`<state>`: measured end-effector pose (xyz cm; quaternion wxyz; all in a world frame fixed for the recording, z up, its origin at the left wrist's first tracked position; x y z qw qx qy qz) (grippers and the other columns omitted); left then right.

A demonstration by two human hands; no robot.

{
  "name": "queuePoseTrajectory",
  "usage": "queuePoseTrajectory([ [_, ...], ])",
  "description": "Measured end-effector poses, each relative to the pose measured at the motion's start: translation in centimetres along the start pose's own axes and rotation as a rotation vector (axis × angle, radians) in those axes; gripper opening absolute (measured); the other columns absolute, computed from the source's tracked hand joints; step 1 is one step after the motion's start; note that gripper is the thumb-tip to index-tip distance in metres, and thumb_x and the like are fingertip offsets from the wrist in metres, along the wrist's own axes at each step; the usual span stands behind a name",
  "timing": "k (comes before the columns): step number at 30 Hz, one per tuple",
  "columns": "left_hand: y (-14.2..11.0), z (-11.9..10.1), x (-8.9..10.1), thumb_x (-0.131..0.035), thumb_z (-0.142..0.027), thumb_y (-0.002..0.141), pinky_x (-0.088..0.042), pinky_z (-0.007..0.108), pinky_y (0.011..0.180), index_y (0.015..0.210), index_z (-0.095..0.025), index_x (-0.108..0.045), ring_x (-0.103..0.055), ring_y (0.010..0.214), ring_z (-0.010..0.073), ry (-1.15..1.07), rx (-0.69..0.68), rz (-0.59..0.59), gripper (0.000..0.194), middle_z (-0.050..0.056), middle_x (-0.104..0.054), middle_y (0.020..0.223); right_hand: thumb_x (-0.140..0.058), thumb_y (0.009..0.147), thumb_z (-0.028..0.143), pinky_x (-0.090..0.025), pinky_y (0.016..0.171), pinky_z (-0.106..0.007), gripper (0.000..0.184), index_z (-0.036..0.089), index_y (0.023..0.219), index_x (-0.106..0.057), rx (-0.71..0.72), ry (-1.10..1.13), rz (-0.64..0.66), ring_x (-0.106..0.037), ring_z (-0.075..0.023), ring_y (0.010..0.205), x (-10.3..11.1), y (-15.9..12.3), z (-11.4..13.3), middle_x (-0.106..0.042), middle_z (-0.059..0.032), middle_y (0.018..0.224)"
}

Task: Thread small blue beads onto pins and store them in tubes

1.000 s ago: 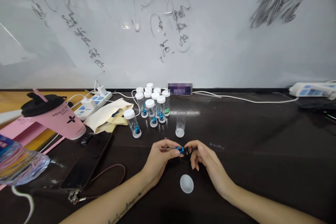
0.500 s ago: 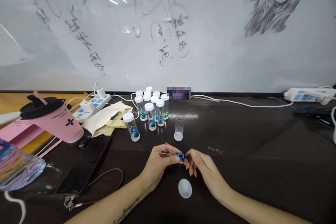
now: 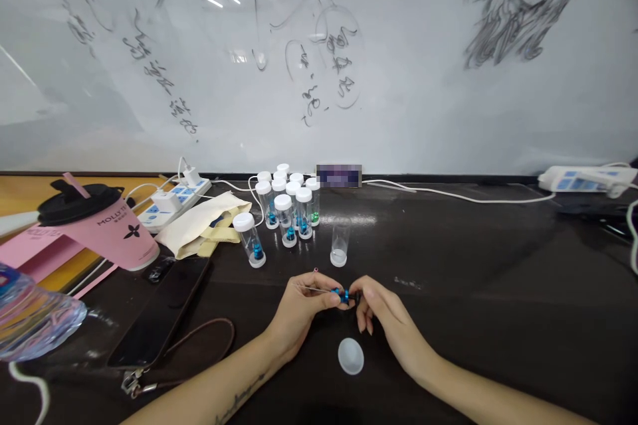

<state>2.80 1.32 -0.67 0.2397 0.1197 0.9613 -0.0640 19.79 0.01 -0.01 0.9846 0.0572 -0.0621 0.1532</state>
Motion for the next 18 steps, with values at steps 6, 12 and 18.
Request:
queuePoseTrajectory([
  [6, -0.10, -0.08, 0.00, -0.081, -0.016, 0.064, -0.049, 0.027, 0.073, 0.077, -0.013, -0.072, -0.067, 0.065, 0.0143, 0.003, 0.010, 0.004, 0.017, 0.004, -0.072, 0.071, -0.042, 0.097, 0.045, -0.037, 0.055, -0.024, 0.040, 0.017, 0.072, -0.056, -0.013, -0.082, 0.036, -0.047, -0.0112, 0.055, -0.10, 0.19, 0.05, -0.050, 0.0016, 0.062],
  [12, -0.06, -0.24, -0.07, -0.081, -0.018, 0.064, -0.048, 0.026, 0.073, 0.076, -0.013, -0.072, -0.065, 0.065, 0.0137, 0.006, -0.004, -0.018, 0.016, 0.004, -0.071, 0.070, -0.053, 0.092, 0.044, -0.039, 0.055, -0.023, 0.025, 0.020, 0.091, -0.054, -0.017, 0.028, 0.016, -0.050, -0.0117, 0.058, 0.04, -0.04, 0.35, -0.052, 0.0026, 0.069],
  [18, -0.01, -0.06, -0.02, -0.081, -0.017, 0.064, -0.048, 0.026, 0.073, 0.076, -0.013, -0.072, -0.066, 0.066, 0.0141, 0.012, 0.004, -0.012, 0.015, 0.003, -0.071, 0.072, -0.038, 0.098, 0.047, -0.040, 0.056, -0.026, 0.042, 0.017, 0.076, -0.058, -0.017, -0.020, 0.010, -0.051, -0.0138, 0.060, 0.04, 0.24, 0.13, -0.055, -0.0016, 0.066],
])
Point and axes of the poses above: each hand's wrist, its own y-axis towards the middle knuckle, its own x-axis out of the back of the hand, z = x × y, the point moved 1 cm from there along y, towards the middle knuckle
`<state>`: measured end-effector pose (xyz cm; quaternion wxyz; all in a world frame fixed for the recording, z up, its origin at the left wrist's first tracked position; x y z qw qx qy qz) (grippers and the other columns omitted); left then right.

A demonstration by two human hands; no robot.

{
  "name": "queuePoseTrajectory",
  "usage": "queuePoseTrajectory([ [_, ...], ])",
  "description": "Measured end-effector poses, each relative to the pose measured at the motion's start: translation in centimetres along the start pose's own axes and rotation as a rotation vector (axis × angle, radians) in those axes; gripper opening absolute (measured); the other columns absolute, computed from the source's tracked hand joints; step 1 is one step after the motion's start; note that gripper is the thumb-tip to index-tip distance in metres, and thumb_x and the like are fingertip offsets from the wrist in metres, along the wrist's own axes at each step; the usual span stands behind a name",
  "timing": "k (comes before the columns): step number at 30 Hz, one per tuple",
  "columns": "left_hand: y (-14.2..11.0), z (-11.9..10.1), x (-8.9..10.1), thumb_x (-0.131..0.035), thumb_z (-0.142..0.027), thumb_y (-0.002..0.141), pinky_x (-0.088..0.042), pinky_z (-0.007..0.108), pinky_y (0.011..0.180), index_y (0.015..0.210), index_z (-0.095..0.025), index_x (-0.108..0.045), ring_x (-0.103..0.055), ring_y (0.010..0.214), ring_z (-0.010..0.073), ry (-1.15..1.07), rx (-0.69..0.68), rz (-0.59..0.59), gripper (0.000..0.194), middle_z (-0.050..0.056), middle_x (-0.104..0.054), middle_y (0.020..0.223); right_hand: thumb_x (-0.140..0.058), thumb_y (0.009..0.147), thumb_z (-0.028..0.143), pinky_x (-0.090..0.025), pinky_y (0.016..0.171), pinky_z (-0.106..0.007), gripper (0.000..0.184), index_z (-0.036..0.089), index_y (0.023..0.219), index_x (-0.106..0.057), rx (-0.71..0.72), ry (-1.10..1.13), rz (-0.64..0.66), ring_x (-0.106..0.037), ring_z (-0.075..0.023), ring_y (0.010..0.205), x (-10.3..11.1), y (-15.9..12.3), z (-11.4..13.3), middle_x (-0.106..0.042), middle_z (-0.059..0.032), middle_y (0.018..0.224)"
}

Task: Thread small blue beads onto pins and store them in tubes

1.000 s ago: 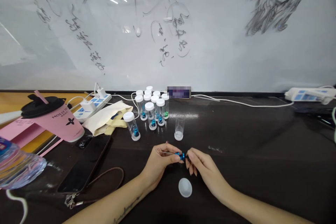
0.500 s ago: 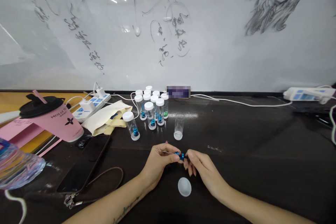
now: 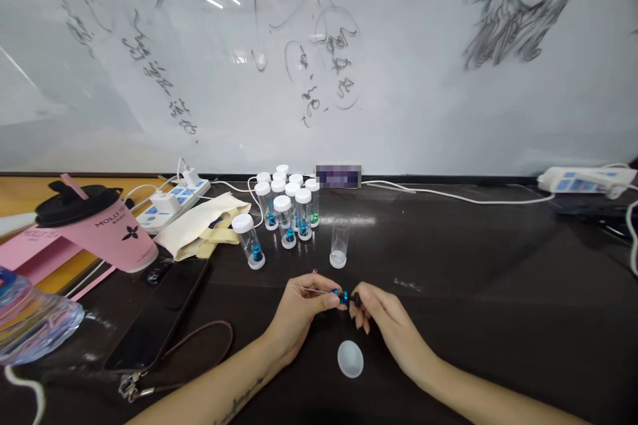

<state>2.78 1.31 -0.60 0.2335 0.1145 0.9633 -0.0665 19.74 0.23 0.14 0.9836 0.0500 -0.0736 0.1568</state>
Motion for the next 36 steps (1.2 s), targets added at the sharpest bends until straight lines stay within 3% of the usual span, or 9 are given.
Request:
queuePoseTrajectory([
  [2, 0.02, 0.02, 0.01, -0.081, -0.018, 0.064, -0.048, 0.026, 0.072, 0.075, -0.013, -0.072, -0.065, 0.066, 0.0141, -0.004, -0.003, -0.008, 0.015, 0.003, -0.070, 0.072, -0.042, 0.096, 0.047, -0.040, 0.055, -0.025, 0.040, 0.017, 0.074, -0.057, -0.005, -0.030, 0.013, -0.051, -0.0133, 0.059, -0.04, 0.07, -0.06, -0.054, -0.0012, 0.066],
  [6, 0.07, 0.06, 0.04, -0.081, -0.018, 0.064, -0.048, 0.027, 0.073, 0.075, -0.014, -0.072, -0.065, 0.067, 0.0137, -0.032, -0.011, -0.018, 0.015, 0.004, -0.071, 0.077, -0.050, 0.093, 0.045, -0.040, 0.057, -0.025, 0.027, 0.019, 0.089, -0.056, 0.001, -0.003, -0.004, -0.050, -0.0130, 0.062, -0.06, -0.12, -0.04, -0.052, 0.0015, 0.069],
  [10, 0.11, 0.14, 0.12, -0.080, -0.017, 0.065, -0.048, 0.026, 0.073, 0.075, -0.014, -0.072, -0.065, 0.067, 0.0133, -0.033, -0.011, -0.013, 0.014, 0.003, -0.070, 0.076, -0.049, 0.094, 0.045, -0.041, 0.058, -0.025, 0.025, 0.020, 0.097, -0.054, -0.007, 0.033, -0.004, -0.051, -0.0133, 0.063, -0.04, -0.31, 0.06, -0.052, 0.0018, 0.069],
  [14, 0.06, 0.08, 0.10, -0.080, -0.017, 0.065, -0.048, 0.026, 0.073, 0.076, -0.014, -0.072, -0.065, 0.067, 0.0132, -0.026, -0.010, -0.007, 0.014, 0.003, -0.070, 0.074, -0.046, 0.095, 0.044, -0.041, 0.059, -0.025, 0.027, 0.019, 0.092, -0.056, 0.011, 0.009, -0.007, -0.050, -0.0130, 0.062, -0.07, -0.19, 0.16, -0.053, 0.0014, 0.068],
  [20, 0.05, 0.02, 0.05, -0.081, -0.019, 0.063, -0.047, 0.025, 0.072, 0.075, -0.014, -0.072, -0.064, 0.065, 0.0126, -0.022, -0.008, -0.016, 0.016, 0.003, -0.070, 0.071, -0.057, 0.089, 0.044, -0.043, 0.060, -0.025, 0.024, 0.020, 0.090, -0.055, 0.008, 0.021, -0.022, -0.050, -0.0126, 0.062, -0.09, -0.10, 0.11, -0.052, 0.0024, 0.070],
  [27, 0.06, 0.07, 0.08, -0.080, -0.017, 0.065, -0.048, 0.025, 0.072, 0.077, -0.013, -0.072, -0.065, 0.066, 0.0134, -0.009, -0.004, 0.028, 0.015, 0.004, -0.071, 0.071, -0.048, 0.094, 0.045, -0.040, 0.057, -0.024, 0.036, 0.017, 0.073, -0.054, -0.004, 0.016, 0.041, -0.050, -0.0119, 0.060, -0.10, -0.01, 0.29, -0.054, 0.0006, 0.068],
  [36, -0.03, 0.12, 0.13, -0.079, -0.015, 0.066, -0.048, 0.026, 0.073, 0.078, -0.014, -0.072, -0.066, 0.067, 0.0139, -0.026, -0.018, 0.021, 0.015, 0.003, -0.072, 0.072, -0.045, 0.096, 0.043, -0.039, 0.057, -0.024, 0.033, 0.017, 0.078, -0.057, 0.006, -0.002, 0.036, -0.050, -0.0120, 0.060, -0.15, -0.14, 0.39, -0.054, 0.0006, 0.068],
])
Point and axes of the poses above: each hand's wrist, its own y-axis towards the middle knuckle, its own x-axis out of the back of the hand, z = x × y, the point moved 1 cm from there along y, towards the middle knuckle
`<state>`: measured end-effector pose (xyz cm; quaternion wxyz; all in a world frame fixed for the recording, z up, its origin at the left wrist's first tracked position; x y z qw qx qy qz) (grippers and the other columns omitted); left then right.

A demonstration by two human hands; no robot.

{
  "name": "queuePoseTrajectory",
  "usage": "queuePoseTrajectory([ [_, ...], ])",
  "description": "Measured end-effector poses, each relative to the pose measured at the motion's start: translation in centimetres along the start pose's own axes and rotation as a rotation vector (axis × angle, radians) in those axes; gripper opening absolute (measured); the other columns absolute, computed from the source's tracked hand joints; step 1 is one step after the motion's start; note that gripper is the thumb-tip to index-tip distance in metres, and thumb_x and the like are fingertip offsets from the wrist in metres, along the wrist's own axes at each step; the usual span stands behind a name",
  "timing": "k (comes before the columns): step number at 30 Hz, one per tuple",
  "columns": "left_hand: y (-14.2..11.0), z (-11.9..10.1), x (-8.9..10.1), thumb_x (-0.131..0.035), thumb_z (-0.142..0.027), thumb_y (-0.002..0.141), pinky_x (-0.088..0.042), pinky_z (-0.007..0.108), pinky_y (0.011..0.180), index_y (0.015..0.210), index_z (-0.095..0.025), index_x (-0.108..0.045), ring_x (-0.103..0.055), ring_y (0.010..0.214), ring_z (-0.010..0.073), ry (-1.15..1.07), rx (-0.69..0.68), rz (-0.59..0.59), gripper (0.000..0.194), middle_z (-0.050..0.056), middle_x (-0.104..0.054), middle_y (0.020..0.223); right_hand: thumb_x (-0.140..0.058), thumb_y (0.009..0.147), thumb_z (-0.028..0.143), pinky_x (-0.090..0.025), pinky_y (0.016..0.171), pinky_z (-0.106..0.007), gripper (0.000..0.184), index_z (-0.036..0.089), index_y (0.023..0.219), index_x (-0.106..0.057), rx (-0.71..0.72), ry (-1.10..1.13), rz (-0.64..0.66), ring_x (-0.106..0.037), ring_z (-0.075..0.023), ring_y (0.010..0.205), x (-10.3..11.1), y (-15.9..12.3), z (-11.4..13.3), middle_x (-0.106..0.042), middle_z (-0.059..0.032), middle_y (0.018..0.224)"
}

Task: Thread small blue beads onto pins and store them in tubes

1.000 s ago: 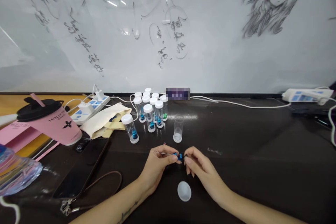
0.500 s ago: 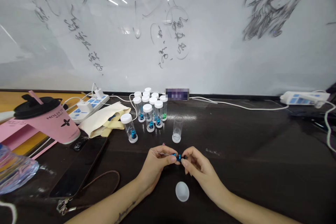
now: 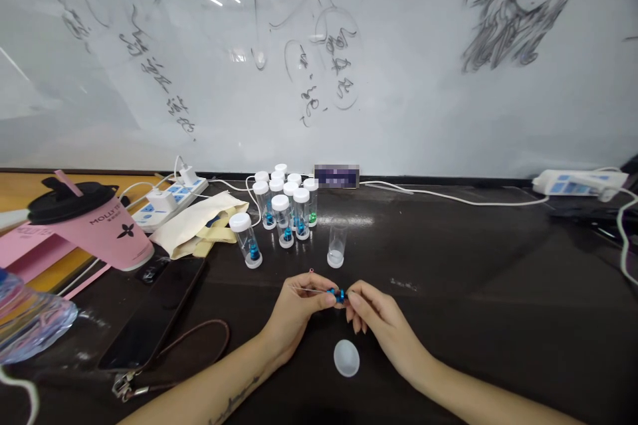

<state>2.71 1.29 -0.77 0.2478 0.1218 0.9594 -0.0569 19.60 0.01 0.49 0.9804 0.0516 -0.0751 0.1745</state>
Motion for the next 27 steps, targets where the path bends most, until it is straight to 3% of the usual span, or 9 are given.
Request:
queuePoseTrajectory([
  [5, 0.10, 0.02, 0.02, -0.080, -0.014, 0.064, -0.049, 0.026, 0.073, 0.079, -0.013, -0.072, -0.067, 0.069, 0.0146, 0.009, 0.005, -0.001, 0.017, 0.004, -0.072, 0.073, -0.049, 0.095, 0.041, -0.040, 0.058, -0.024, 0.029, 0.017, 0.080, -0.056, 0.003, 0.010, 0.005, -0.050, -0.0114, 0.061, 0.00, 0.05, 0.01, -0.054, 0.0008, 0.071],
  [13, 0.12, 0.30, 0.20, -0.081, -0.014, 0.063, -0.049, 0.026, 0.071, 0.078, -0.013, -0.072, -0.067, 0.066, 0.0142, 0.004, 0.012, 0.007, 0.017, 0.004, -0.072, 0.073, -0.046, 0.096, 0.042, -0.039, 0.056, -0.023, 0.038, 0.015, 0.070, -0.056, -0.006, -0.001, 0.037, -0.050, -0.0108, 0.058, 0.22, 0.33, -0.35, -0.055, -0.0003, 0.066],
  [22, 0.14, 0.17, 0.25, -0.080, -0.014, 0.064, -0.048, 0.026, 0.073, 0.078, -0.014, -0.072, -0.065, 0.068, 0.0130, 0.019, -0.007, -0.006, 0.017, 0.003, -0.072, 0.074, -0.060, 0.089, 0.029, -0.039, 0.054, -0.022, 0.011, 0.018, 0.091, -0.061, 0.011, 0.021, -0.028, -0.049, -0.0098, 0.054, 0.25, 0.35, -0.62, -0.051, 0.0043, 0.064],
  [27, 0.26, 0.20, 0.25, -0.081, -0.015, 0.063, -0.048, 0.026, 0.073, 0.078, -0.014, -0.072, -0.065, 0.068, 0.0130, 0.017, -0.014, -0.024, 0.017, 0.003, -0.072, 0.074, -0.066, 0.084, 0.029, -0.040, 0.054, -0.022, 0.013, 0.018, 0.092, -0.062, -0.006, 0.014, -0.049, -0.049, -0.0100, 0.054, 0.33, 0.23, -0.75, -0.052, 0.0045, 0.063],
])
Point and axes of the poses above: each hand's wrist, its own y-axis towards the middle knuckle, its own x-axis out of the back of the hand, z = x × y, the point moved 1 cm from there along y, towards the middle knuckle
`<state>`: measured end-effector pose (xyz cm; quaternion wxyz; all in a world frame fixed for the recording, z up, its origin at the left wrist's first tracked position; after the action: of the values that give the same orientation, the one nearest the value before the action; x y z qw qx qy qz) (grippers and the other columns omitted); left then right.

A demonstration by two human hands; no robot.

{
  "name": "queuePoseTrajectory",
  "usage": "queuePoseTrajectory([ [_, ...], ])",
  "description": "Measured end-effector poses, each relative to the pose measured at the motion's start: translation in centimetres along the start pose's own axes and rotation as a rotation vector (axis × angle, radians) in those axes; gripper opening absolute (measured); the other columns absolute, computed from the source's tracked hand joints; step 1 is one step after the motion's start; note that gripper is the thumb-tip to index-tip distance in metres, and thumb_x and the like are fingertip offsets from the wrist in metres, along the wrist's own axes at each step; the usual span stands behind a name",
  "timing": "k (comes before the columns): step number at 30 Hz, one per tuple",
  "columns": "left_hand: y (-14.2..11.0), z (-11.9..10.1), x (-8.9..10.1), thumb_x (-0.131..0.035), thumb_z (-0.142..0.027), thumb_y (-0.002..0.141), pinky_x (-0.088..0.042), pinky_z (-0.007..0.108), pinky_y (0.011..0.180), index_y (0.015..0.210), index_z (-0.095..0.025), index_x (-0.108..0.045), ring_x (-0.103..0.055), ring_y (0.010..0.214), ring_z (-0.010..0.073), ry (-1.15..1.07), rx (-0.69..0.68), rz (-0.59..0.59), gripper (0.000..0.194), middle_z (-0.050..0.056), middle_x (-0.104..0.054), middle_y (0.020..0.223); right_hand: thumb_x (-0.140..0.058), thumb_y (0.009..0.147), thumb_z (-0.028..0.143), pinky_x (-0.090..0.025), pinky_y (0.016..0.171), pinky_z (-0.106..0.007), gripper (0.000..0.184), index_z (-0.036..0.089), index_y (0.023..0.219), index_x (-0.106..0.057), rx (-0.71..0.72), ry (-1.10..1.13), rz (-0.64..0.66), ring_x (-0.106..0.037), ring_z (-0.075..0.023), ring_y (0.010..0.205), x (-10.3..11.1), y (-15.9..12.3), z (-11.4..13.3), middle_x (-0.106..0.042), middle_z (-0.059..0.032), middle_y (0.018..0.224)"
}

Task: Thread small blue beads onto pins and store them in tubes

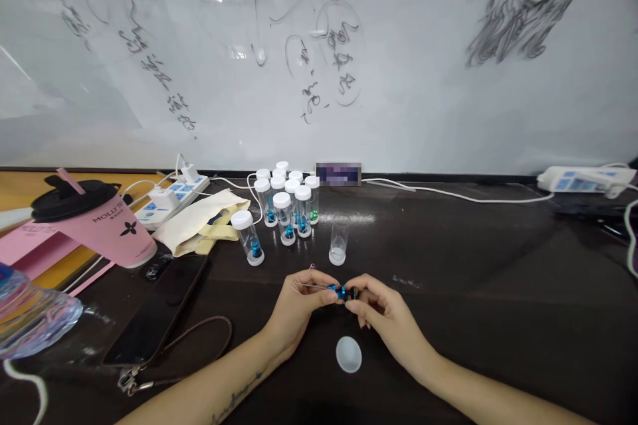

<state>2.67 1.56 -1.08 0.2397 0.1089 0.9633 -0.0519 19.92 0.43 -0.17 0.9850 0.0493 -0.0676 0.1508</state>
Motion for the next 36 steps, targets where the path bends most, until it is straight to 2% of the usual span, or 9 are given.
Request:
queuePoseTrajectory([
  [4, -0.28, -0.15, -0.25, -0.081, -0.014, 0.063, -0.049, 0.027, 0.075, 0.078, -0.014, -0.072, -0.067, 0.070, 0.0146, -0.006, -0.001, -0.003, 0.017, 0.003, -0.073, 0.075, -0.055, 0.092, 0.039, -0.041, 0.054, -0.023, 0.022, 0.018, 0.096, -0.059, 0.007, 0.035, -0.008, -0.050, -0.0111, 0.055, 0.03, -0.11, -0.22, -0.054, 0.0028, 0.065],
  [7, -0.33, -0.26, -0.36, -0.081, -0.014, 0.063, -0.049, 0.028, 0.075, 0.079, -0.014, -0.072, -0.068, 0.071, 0.0155, 0.002, 0.013, 0.004, 0.018, 0.004, -0.073, 0.074, -0.045, 0.096, 0.042, -0.040, 0.055, -0.024, 0.029, 0.018, 0.086, -0.058, 0.026, -0.018, 0.013, -0.051, -0.0120, 0.057, -0.05, -0.13, -0.20, -0.054, 0.0017, 0.062],
  [10, -0.22, -0.29, -0.32, -0.081, -0.013, 0.062, -0.049, 0.026, 0.074, 0.078, -0.014, -0.072, -0.067, 0.069, 0.0146, 0.003, 0.014, -0.001, 0.018, 0.003, -0.073, 0.074, -0.046, 0.096, 0.040, -0.039, 0.056, -0.024, 0.028, 0.018, 0.083, -0.057, 0.028, -0.061, 0.022, -0.050, -0.0116, 0.058, -0.11, -0.11, -0.01, -0.053, 0.0018, 0.064],
  [16, -0.16, -0.28, -0.15, -0.080, -0.014, 0.064, -0.048, 0.025, 0.073, 0.077, -0.014, -0.072, -0.066, 0.066, 0.0130, 0.003, 0.008, -0.002, 0.015, 0.003, -0.072, 0.073, -0.055, 0.092, 0.033, -0.040, 0.057, -0.024, 0.015, 0.020, 0.099, -0.057, 0.013, -0.083, -0.002, -0.051, -0.0125, 0.060, 0.00, -0.15, 0.08, -0.054, 0.0038, 0.063],
  [19, -0.22, -0.27, -0.13, -0.080, -0.014, 0.064, -0.048, 0.025, 0.073, 0.078, -0.014, -0.072, -0.067, 0.067, 0.0130, -0.001, 0.013, 0.007, 0.016, 0.003, -0.072, 0.072, -0.056, 0.091, 0.034, -0.039, 0.055, -0.023, 0.016, 0.019, 0.096, -0.058, 0.007, -0.068, -0.003, -0.050, -0.0121, 0.058, 0.01, -0.15, -0.02, -0.054, 0.0035, 0.063],
  [25, -0.22, -0.15, -0.16, -0.080, -0.013, 0.064, -0.049, 0.026, 0.073, 0.078, -0.014, -0.072, -0.067, 0.068, 0.0141, -0.007, 0.020, 0.029, 0.016, 0.004, -0.073, 0.073, -0.049, 0.094, 0.040, -0.038, 0.053, -0.023, 0.029, 0.017, 0.080, -0.058, -0.003, -0.042, 0.030, -0.048, -0.0112, 0.057, -0.07, -0.10, 0.07, -0.052, 0.0018, 0.064],
  [31, -0.11, -0.08, 0.00, -0.080, -0.014, 0.064, -0.048, 0.025, 0.073, 0.079, -0.014, -0.072, -0.065, 0.066, 0.0126, 0.003, 0.017, 0.010, 0.016, 0.003, -0.072, 0.071, -0.061, 0.088, 0.030, -0.040, 0.055, -0.022, 0.012, 0.019, 0.092, -0.059, 0.012, -0.032, -0.002, -0.051, -0.0116, 0.059, -0.06, -0.19, 0.29, -0.054, 0.0035, 0.064],
  [36, -0.19, -0.18, -0.09, -0.081, -0.014, 0.063, -0.048, 0.026, 0.073, 0.078, -0.014, -0.072, -0.067, 0.067, 0.0137, 0.000, 0.032, 0.012, 0.018, 0.003, -0.073, 0.071, -0.056, 0.091, 0.040, -0.039, 0.053, -0.023, 0.023, 0.018, 0.085, -0.058, -0.011, -0.010, 0.013, -0.051, -0.0119, 0.058, -0.09, -0.12, 0.09, -0.055, 0.0016, 0.066],
])
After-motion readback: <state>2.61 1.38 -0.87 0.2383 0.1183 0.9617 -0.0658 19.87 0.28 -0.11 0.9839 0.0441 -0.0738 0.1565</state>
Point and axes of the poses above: each hand's wrist, its own y-axis towards the middle knuckle, its own x-axis out of the back of the hand, z = x × y, the point moved 1 cm from there along y, towards the middle knuckle
